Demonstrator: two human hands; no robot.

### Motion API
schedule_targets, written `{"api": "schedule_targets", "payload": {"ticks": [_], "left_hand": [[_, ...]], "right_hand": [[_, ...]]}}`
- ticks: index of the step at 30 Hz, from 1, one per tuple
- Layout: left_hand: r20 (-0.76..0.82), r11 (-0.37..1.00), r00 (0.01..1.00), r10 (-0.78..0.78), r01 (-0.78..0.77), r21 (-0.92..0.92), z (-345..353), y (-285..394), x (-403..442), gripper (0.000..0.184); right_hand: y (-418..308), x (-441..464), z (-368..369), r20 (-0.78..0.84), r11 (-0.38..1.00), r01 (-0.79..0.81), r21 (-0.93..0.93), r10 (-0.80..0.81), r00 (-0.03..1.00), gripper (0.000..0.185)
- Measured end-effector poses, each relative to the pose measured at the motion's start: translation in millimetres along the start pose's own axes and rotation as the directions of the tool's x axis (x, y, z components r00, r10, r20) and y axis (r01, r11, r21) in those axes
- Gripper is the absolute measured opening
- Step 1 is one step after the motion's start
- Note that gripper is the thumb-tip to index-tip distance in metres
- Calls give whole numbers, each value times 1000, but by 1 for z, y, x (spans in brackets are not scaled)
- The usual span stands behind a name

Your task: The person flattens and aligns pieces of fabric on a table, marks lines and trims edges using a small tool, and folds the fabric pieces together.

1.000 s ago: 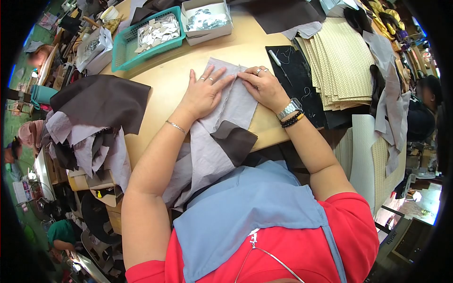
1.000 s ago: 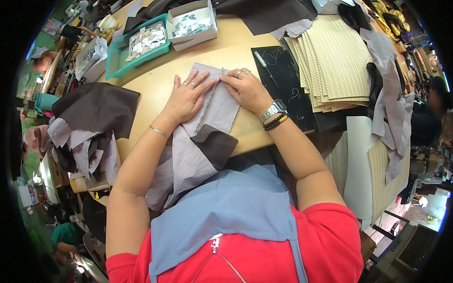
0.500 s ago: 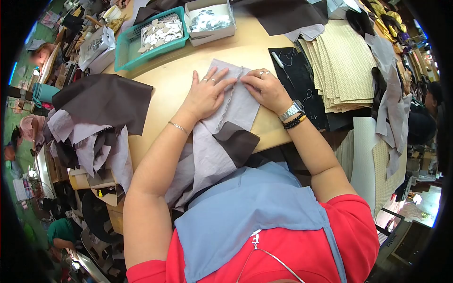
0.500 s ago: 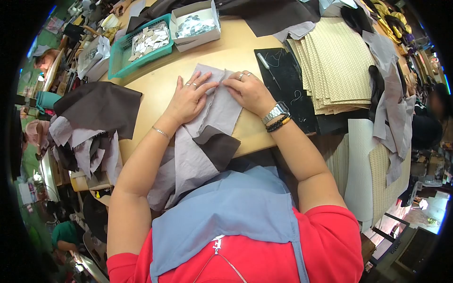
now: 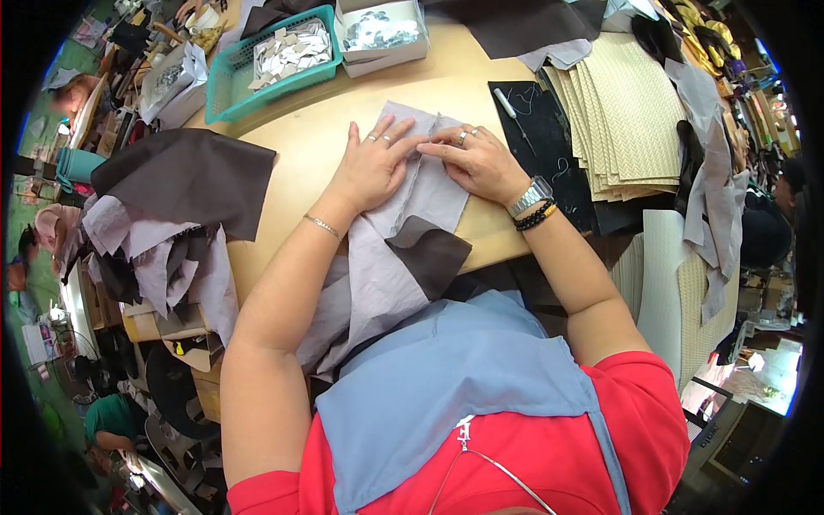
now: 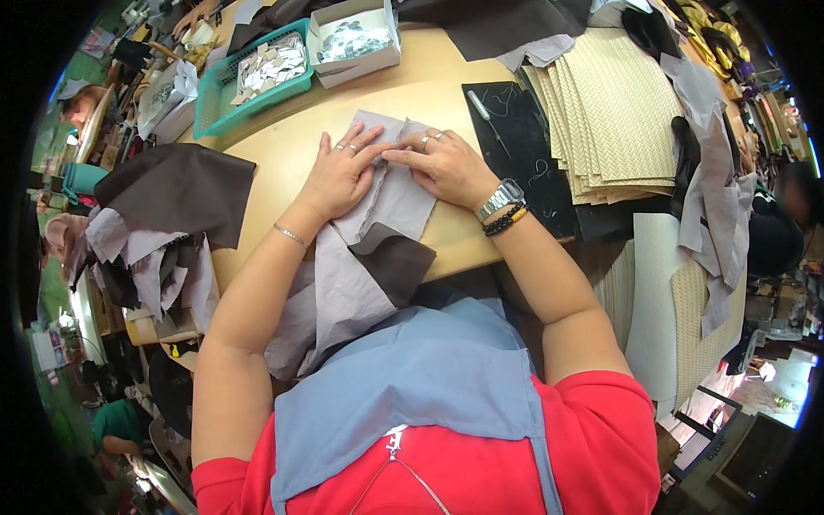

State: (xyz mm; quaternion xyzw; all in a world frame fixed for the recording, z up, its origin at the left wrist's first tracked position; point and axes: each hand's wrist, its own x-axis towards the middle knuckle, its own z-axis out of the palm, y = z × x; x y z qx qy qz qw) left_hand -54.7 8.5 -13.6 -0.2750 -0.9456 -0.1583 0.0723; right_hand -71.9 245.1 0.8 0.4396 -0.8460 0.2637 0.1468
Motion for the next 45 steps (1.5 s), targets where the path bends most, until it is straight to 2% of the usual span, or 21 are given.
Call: {"api": "schedule_targets", "payload": {"ticks": [4, 9, 16, 19, 24, 31, 37, 40, 45], "left_hand": [[-19, 1000, 1000, 8, -8, -1, 2, -1, 0, 45], [31, 1000, 999, -3, 3, 4, 0, -1, -1, 45], [19, 1000, 1000, -8, 9, -8, -2, 2, 0, 46], [35, 998, 998, 46, -47, 34, -6, 3, -1, 47], [47, 997, 998, 51, -53, 57, -4, 3, -1, 50], [15, 982, 987, 160, -161, 101, -9, 9, 6, 54], [73, 972, 976, 207, -214, 98, -9, 4, 7, 58], [5, 981, 984, 178, -178, 72, -7, 5, 6, 61], [50, 996, 996, 78, -76, -46, -9, 6, 7, 56]], "right_hand": [[3, -1, 1, 15, 1000, 16, 6, -16, 1000, 33], [1, 2, -1, 25, 1000, 4, -27, -3, 1000, 29], [-2, 4, 1, -63, 981, -127, -144, 119, 991, 26], [1, 3, 3, -90, 965, -178, -194, 163, 982, 25], [-2, 4, 2, -114, 939, -240, -247, 218, 969, 26], [0, 4, 4, -137, 937, -230, -261, 200, 970, 34], [1, 4, 4, -128, 932, -243, -267, 216, 968, 35], [1, 1, 4, -139, 937, -259, -237, 231, 963, 33], [-1, 2, 4, -132, 935, -269, -229, 244, 961, 30]]}}
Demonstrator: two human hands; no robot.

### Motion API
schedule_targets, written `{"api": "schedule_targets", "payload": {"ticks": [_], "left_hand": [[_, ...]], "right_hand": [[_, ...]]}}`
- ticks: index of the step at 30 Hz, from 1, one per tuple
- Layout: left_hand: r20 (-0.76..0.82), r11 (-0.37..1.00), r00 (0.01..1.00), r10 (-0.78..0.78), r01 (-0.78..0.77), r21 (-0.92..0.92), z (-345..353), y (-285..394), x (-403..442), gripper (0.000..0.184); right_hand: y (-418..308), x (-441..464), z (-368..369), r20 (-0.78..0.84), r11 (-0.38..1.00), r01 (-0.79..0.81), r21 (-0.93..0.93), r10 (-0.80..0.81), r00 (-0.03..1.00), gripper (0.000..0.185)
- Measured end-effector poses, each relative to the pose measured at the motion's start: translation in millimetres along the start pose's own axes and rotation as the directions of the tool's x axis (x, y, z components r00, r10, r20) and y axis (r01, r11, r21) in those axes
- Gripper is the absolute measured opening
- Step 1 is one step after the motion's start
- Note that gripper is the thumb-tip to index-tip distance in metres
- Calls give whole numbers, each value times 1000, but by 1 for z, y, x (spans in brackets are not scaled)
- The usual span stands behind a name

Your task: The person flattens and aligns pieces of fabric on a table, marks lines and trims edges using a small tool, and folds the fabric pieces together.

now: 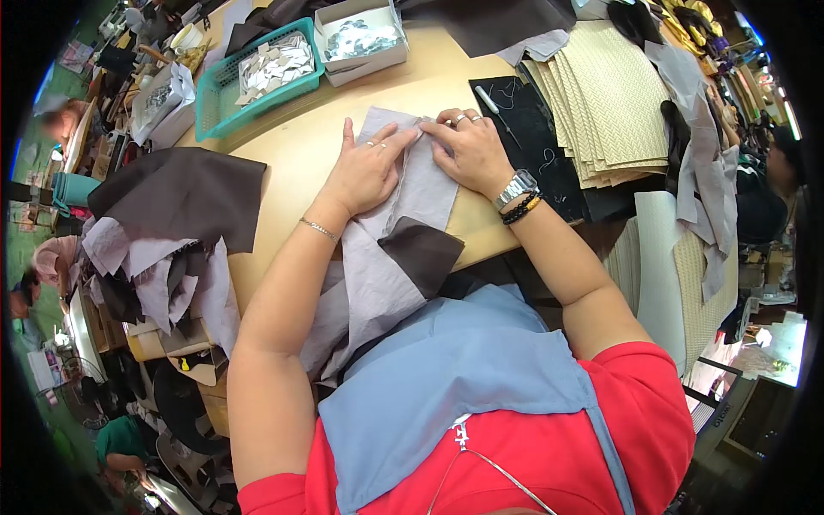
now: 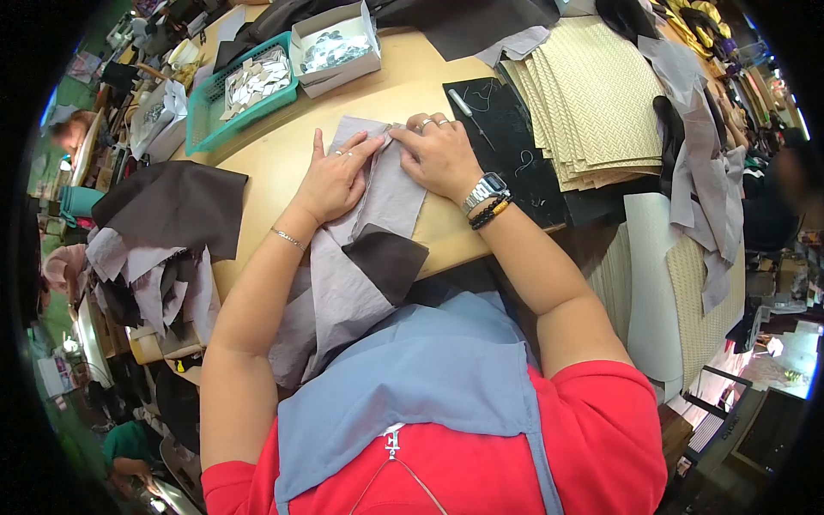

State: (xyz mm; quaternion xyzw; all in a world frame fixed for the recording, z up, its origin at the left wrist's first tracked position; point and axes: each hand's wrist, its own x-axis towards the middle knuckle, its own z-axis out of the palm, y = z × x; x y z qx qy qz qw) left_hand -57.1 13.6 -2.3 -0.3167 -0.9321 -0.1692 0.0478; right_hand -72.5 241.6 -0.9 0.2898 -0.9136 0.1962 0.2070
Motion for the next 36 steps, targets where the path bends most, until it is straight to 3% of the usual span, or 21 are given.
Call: {"api": "schedule_targets", "payload": {"ticks": [6, 13, 16, 21, 28, 36], "left_hand": [[-33, 1000, 999, 15, -16, -20, 6, -4, -1, 46], [-15, 997, 1000, -26, 25, -70, 5, -5, 1, 45], [-75, 999, 997, 23, -20, 34, 7, -5, 1, 45], [16, 994, 1000, -5, 4, 105, 4, -4, 0, 52], [-53, 973, 986, 159, -148, 180, 6, -6, -1, 51], [-118, 963, 977, 179, -149, 223, 7, -5, -2, 45]], "right_hand": [[1, -1, 0, 29, 994, 95, 58, -97, 995, 26], [3, -2, 1, 21, 996, 56, 74, -58, 998, 24], [0, -1, 0, 1, 994, 64, 93, -64, 998, 26], [2, -1, 3, -7, 991, 114, 74, -114, 993, 28], [5, -2, 6, 1, 996, 65, 54, -65, 998, 27], [1, -1, 3, -19, 998, 16, -65, -17, 1000, 33]]}}
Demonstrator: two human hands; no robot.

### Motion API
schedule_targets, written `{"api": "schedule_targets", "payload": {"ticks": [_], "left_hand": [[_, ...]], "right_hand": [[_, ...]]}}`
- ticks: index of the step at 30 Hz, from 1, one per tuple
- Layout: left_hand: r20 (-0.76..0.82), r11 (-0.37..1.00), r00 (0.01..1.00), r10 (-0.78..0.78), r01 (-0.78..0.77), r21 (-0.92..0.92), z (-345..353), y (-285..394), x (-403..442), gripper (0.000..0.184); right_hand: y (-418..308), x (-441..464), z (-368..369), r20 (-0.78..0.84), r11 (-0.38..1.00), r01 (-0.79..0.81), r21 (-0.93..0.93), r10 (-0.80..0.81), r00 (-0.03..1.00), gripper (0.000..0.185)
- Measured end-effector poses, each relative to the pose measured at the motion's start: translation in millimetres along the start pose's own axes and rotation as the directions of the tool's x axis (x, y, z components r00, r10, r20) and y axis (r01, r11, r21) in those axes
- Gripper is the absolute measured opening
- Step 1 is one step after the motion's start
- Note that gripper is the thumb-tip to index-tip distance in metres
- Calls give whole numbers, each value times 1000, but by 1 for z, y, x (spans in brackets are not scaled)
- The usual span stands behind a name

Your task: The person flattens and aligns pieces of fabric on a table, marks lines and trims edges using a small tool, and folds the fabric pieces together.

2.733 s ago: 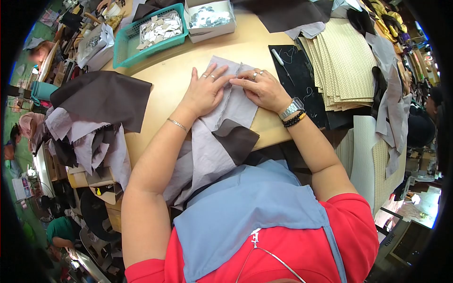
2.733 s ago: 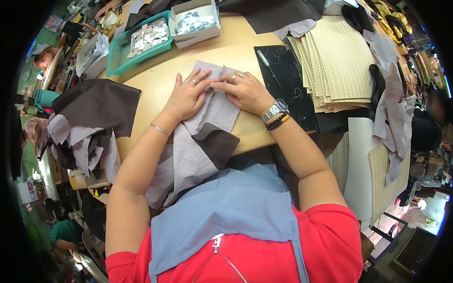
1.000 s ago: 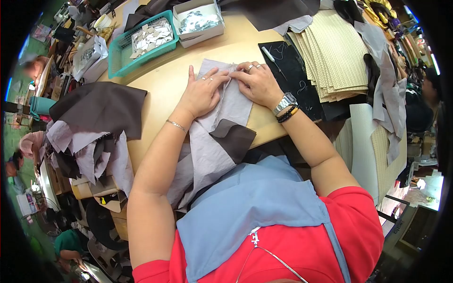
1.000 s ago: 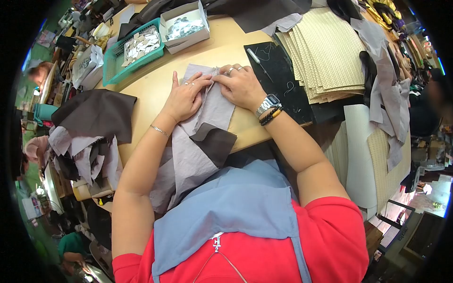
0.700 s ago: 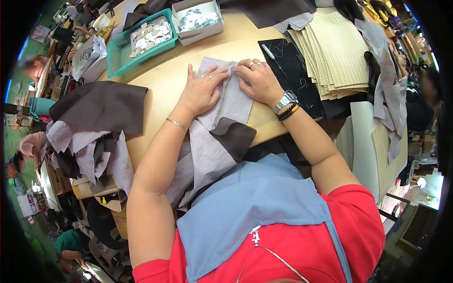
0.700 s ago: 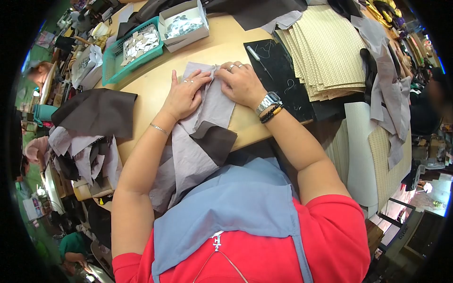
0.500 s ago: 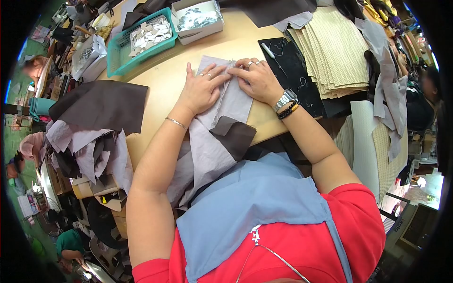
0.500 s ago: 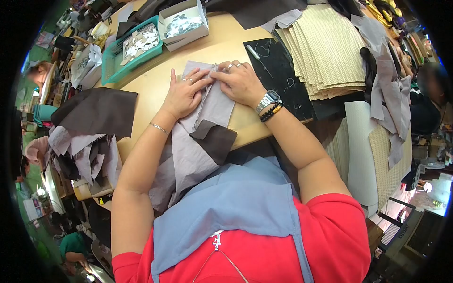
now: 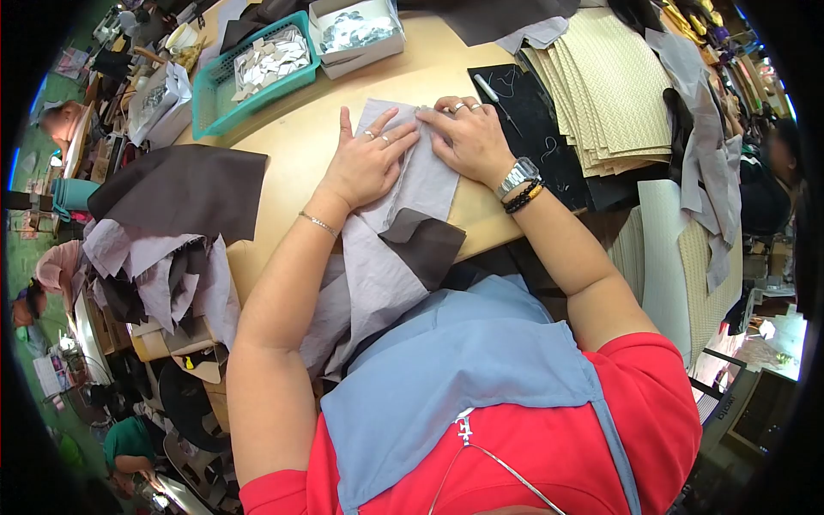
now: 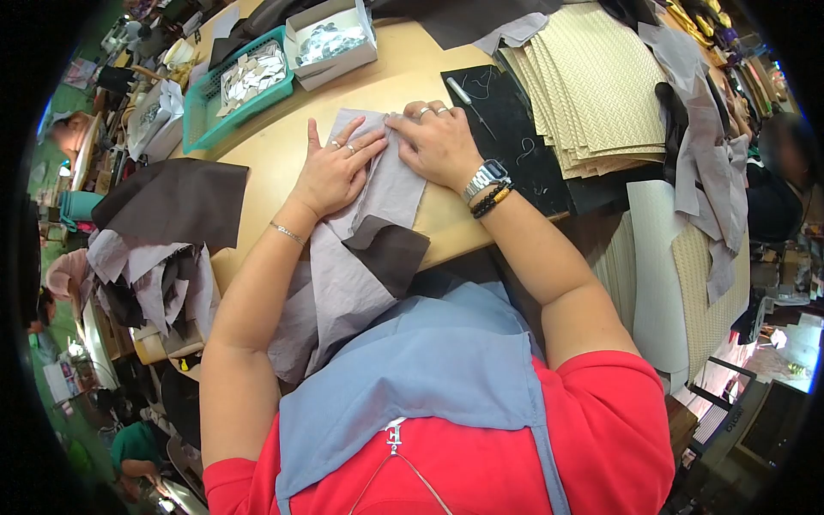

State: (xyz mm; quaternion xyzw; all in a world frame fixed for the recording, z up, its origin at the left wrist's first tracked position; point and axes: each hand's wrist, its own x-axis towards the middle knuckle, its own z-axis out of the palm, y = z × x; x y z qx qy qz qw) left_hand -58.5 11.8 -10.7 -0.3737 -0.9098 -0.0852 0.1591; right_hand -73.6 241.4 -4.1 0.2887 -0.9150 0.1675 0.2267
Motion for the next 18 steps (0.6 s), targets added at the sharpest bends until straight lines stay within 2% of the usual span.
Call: {"api": "schedule_targets", "payload": {"ticks": [9, 12, 15, 18], "left_hand": [[75, 999, 997, -26, 29, -28, -2, 1, 0, 50], [48, 1000, 999, -26, 27, -11, -1, 1, 0, 47], [24, 1000, 999, -25, 25, -8, 0, 2, -1, 45], [12, 999, 1000, -29, 29, -21, 0, 2, -1, 43]], "right_hand": [[-1, 0, 3, 80, 995, -98, -17, 99, 992, 45], [1, 0, 1, -10, 993, 81, 80, -81, 997, 51], [4, -2, 5, 135, 985, 94, 147, -114, 984, 51], [2, -2, 4, 141, 990, 44, 136, -63, 988, 49]]}}
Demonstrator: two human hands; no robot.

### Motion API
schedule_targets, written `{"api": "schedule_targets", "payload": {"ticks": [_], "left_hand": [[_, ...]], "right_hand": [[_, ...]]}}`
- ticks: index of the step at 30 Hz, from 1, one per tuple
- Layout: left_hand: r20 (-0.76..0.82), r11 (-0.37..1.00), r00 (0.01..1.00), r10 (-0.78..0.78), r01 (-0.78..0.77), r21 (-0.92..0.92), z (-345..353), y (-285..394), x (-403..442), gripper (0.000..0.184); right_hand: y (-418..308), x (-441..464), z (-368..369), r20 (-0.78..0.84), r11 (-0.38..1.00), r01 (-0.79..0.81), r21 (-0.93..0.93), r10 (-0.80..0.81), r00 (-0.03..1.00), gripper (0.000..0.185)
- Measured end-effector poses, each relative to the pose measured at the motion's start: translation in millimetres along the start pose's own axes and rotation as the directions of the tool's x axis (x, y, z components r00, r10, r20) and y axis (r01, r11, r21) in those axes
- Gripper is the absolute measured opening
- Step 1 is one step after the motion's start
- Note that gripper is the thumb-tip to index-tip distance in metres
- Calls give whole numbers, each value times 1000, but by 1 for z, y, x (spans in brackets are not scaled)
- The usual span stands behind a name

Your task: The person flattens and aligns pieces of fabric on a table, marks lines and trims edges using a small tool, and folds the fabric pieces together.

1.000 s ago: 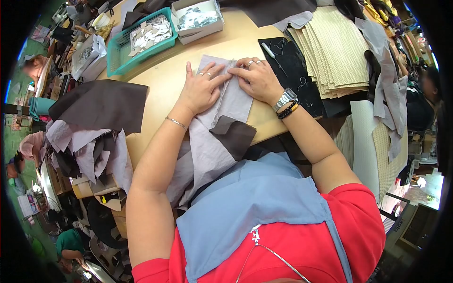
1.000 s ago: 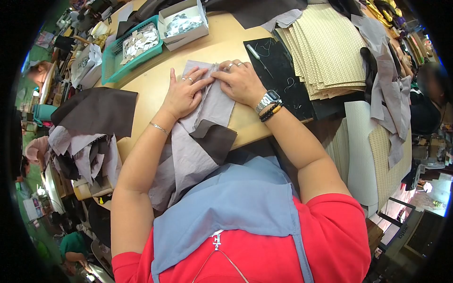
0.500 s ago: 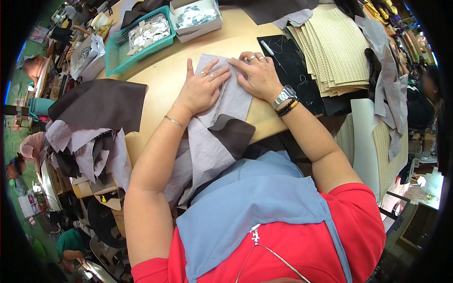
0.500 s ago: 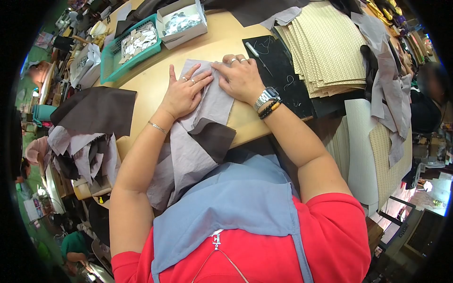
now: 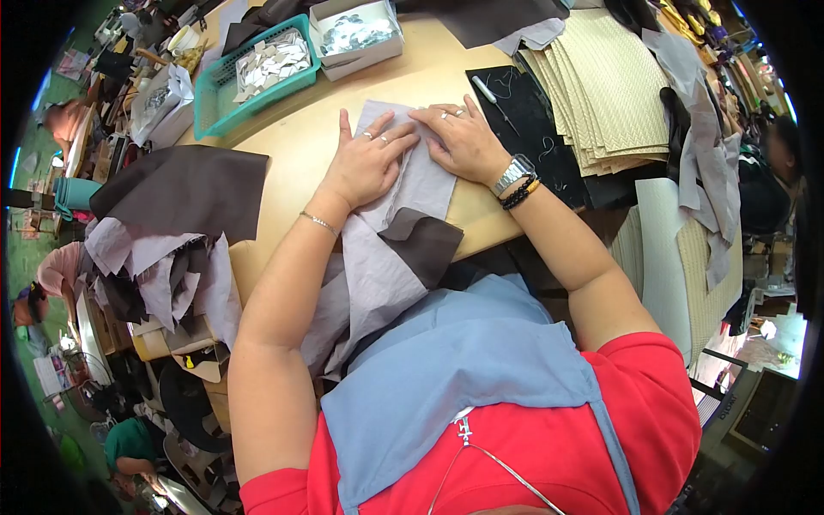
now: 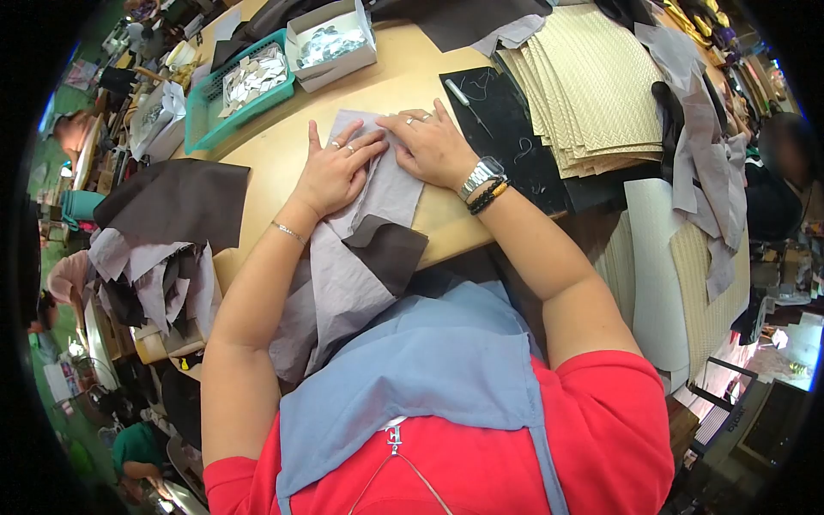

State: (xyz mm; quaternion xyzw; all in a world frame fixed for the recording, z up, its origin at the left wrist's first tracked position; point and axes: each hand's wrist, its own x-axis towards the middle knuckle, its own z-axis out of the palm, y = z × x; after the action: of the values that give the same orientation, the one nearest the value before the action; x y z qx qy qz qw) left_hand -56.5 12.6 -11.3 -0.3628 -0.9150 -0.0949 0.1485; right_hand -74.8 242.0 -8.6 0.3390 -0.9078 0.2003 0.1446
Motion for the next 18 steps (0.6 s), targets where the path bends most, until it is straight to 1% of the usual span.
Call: {"api": "schedule_targets", "payload": {"ticks": [3, 4, 6, 9, 12, 15, 18], "left_hand": [[0, 999, 1000, -6, 6, -48, -2, 0, 0, 40], [3, 998, 1000, -8, 8, -70, -2, -1, 0, 39], [-46, 997, 999, -3, -1, -82, -2, -1, -1, 34], [-99, 996, 995, 0, -10, -94, -1, -2, -3, 28], [-119, 995, 993, -13, 1, -101, -1, -1, -5, 25], [-119, 995, 993, -21, 10, -99, -2, -3, -8, 24], [-112, 997, 994, -1, -7, -77, -6, -1, -12, 24]], "right_hand": [[0, 2, -2, 59, 999, -45, 19, 44, 997, 43], [1, 1, -1, 42, 1000, -20, 15, 20, 999, 40], [4, 0, 3, 9, 1000, 29, 10, -29, 1000, 35], [7, -2, 3, -10, 994, 84, 65, -83, 996, 27], [6, -3, 1, 32, 994, 97, 48, -99, 995, 28], [5, -2, -3, 41, 984, 175, 17, -176, 984, 30], [3, -2, -3, 37, 987, 158, -18, -157, 987, 30]]}}
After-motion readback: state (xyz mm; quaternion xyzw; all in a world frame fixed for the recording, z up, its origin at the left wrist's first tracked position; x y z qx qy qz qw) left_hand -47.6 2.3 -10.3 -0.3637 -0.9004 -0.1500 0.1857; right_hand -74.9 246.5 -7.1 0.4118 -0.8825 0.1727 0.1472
